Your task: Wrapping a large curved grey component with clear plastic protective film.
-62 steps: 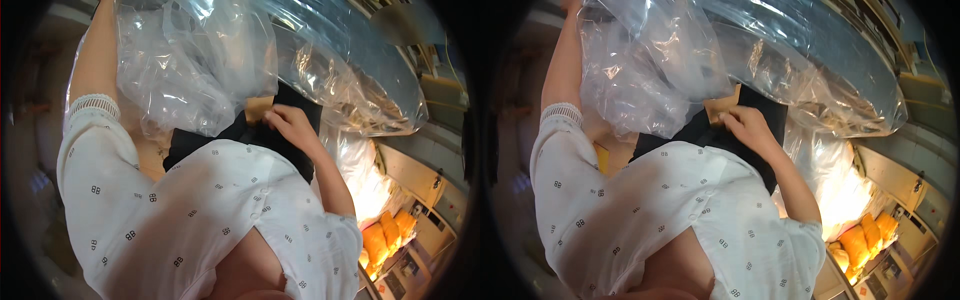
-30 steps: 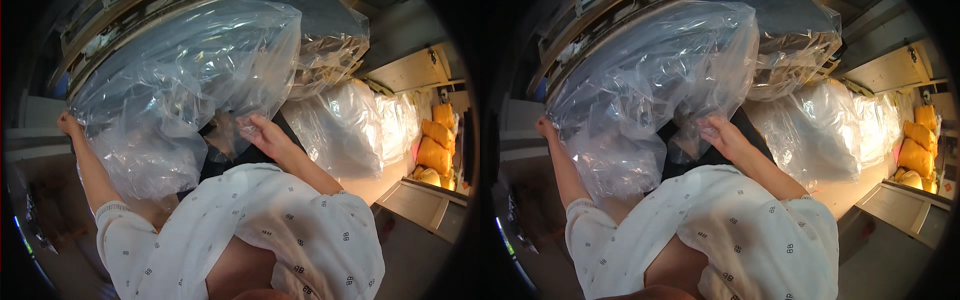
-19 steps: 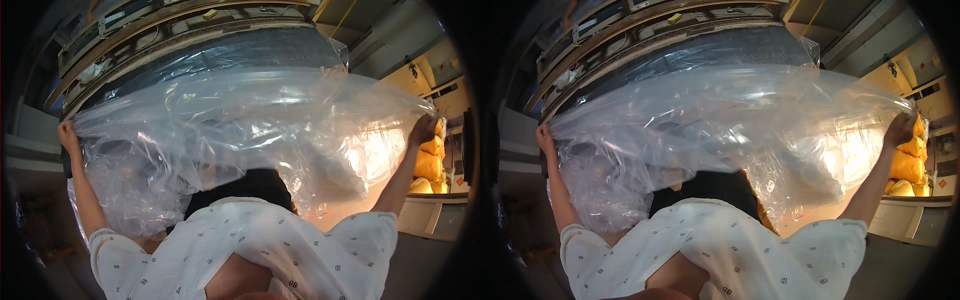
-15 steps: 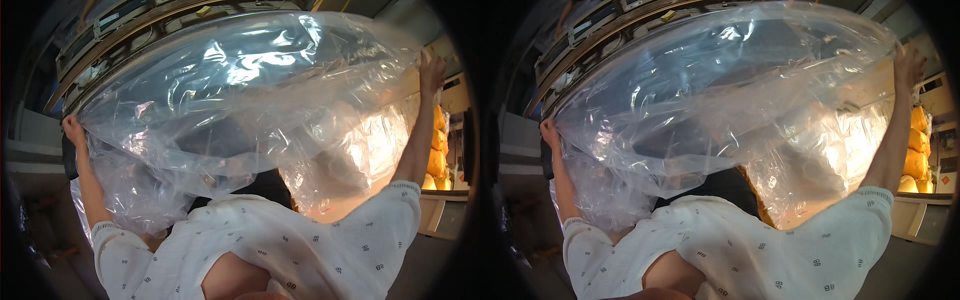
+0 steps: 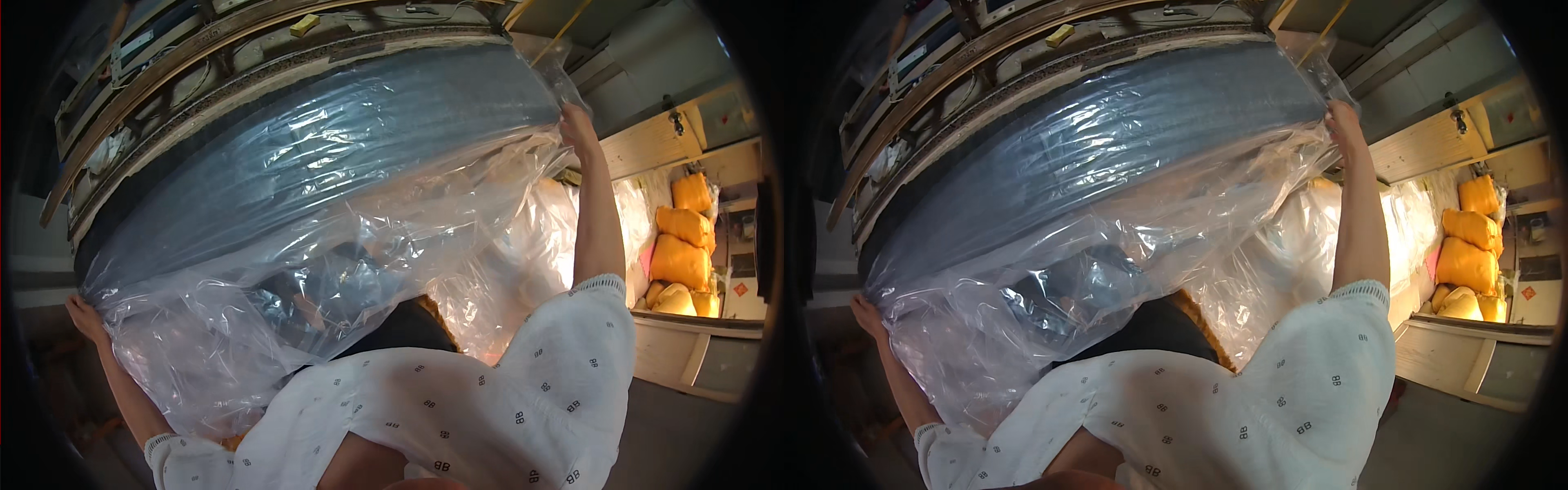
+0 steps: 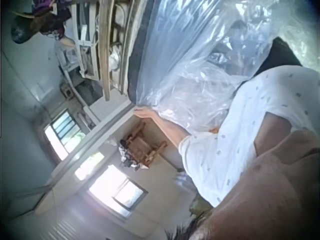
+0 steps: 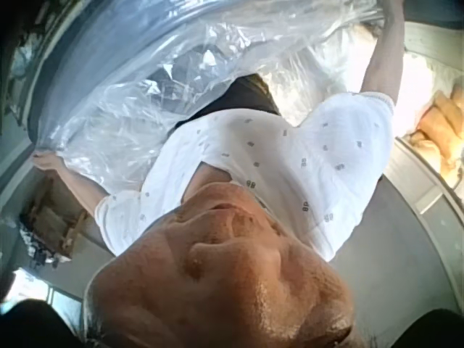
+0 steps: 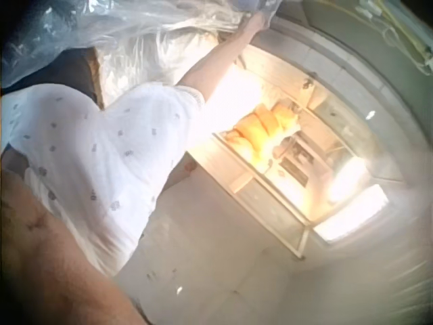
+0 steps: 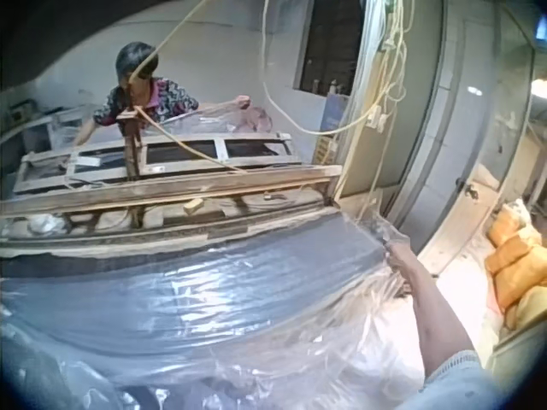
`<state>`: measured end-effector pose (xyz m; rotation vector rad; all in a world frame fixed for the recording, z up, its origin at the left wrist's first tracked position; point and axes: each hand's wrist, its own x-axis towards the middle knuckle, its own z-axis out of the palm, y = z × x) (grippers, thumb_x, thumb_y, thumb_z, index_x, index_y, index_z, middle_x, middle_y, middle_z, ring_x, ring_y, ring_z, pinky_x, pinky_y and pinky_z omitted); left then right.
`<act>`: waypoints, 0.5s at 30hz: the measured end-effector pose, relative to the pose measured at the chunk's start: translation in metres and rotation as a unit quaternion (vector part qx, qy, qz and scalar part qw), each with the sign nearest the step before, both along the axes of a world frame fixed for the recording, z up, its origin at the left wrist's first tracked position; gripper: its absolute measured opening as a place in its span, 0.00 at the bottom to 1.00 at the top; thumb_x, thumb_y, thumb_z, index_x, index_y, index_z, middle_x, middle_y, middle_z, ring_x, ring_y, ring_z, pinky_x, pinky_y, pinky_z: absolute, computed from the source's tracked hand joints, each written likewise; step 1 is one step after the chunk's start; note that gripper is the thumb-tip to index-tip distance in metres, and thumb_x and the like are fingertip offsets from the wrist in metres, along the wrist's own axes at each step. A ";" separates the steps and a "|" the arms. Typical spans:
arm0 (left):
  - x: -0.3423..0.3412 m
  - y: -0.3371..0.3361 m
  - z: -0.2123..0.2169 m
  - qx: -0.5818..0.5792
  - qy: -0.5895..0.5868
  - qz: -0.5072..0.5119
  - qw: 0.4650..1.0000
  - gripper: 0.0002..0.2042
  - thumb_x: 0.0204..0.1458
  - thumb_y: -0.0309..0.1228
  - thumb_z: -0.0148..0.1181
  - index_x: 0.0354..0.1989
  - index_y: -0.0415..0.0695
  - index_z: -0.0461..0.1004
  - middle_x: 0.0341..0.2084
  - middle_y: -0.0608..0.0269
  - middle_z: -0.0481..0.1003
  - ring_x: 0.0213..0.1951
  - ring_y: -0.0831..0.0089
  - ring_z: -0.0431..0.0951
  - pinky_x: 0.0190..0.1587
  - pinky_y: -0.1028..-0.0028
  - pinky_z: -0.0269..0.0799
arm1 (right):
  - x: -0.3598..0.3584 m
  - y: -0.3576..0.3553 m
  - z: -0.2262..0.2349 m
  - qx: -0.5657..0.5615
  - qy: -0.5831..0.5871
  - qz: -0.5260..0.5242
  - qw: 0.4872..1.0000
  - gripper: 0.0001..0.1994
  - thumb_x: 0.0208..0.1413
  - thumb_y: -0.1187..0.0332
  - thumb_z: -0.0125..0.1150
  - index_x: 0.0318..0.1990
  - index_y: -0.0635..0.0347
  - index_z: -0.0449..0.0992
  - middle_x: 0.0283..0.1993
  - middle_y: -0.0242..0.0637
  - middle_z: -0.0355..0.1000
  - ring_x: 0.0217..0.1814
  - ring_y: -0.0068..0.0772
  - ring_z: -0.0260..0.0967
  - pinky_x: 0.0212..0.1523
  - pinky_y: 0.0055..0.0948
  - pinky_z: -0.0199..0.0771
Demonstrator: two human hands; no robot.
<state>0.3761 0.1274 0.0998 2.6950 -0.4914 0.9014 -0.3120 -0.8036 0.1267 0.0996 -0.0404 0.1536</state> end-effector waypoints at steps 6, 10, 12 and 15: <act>-0.022 -0.016 0.029 -0.056 -0.012 0.039 0.998 0.13 0.55 0.34 0.44 0.40 0.35 0.67 0.36 0.45 0.70 0.39 0.52 0.70 0.42 0.66 0.64 | 0.153 0.151 0.082 0.914 -0.224 0.321 0.109 0.13 0.52 0.64 0.48 0.42 0.59 0.71 0.44 0.43 0.67 0.47 0.47 0.64 0.47 0.36 0.64; -0.004 0.041 0.037 -0.136 -0.012 0.049 0.989 0.14 0.53 0.35 0.49 0.39 0.35 0.69 0.36 0.55 0.72 0.37 0.65 0.71 0.43 0.72 0.64 | 0.186 0.192 0.044 0.961 -0.055 0.258 0.088 0.19 0.56 0.60 0.45 0.52 0.58 0.65 0.57 0.39 0.60 0.61 0.42 0.53 0.57 0.41 0.55; -0.018 0.054 0.061 -0.329 0.094 0.044 0.939 0.12 0.53 0.36 0.52 0.39 0.39 0.70 0.36 0.60 0.72 0.39 0.71 0.70 0.43 0.75 0.65 | 0.176 0.214 0.035 0.976 -0.115 0.185 0.025 0.22 0.57 0.58 0.43 0.57 0.58 0.60 0.63 0.37 0.52 0.66 0.40 0.46 0.61 0.47 0.46; -0.051 0.093 0.108 -0.464 0.205 -0.075 0.859 0.15 0.53 0.37 0.54 0.44 0.41 0.67 0.39 0.64 0.70 0.41 0.73 0.69 0.44 0.75 0.66 | 0.172 0.213 0.037 0.965 -0.061 0.249 0.052 0.20 0.54 0.61 0.48 0.53 0.59 0.64 0.55 0.39 0.62 0.58 0.41 0.57 0.54 0.39 0.58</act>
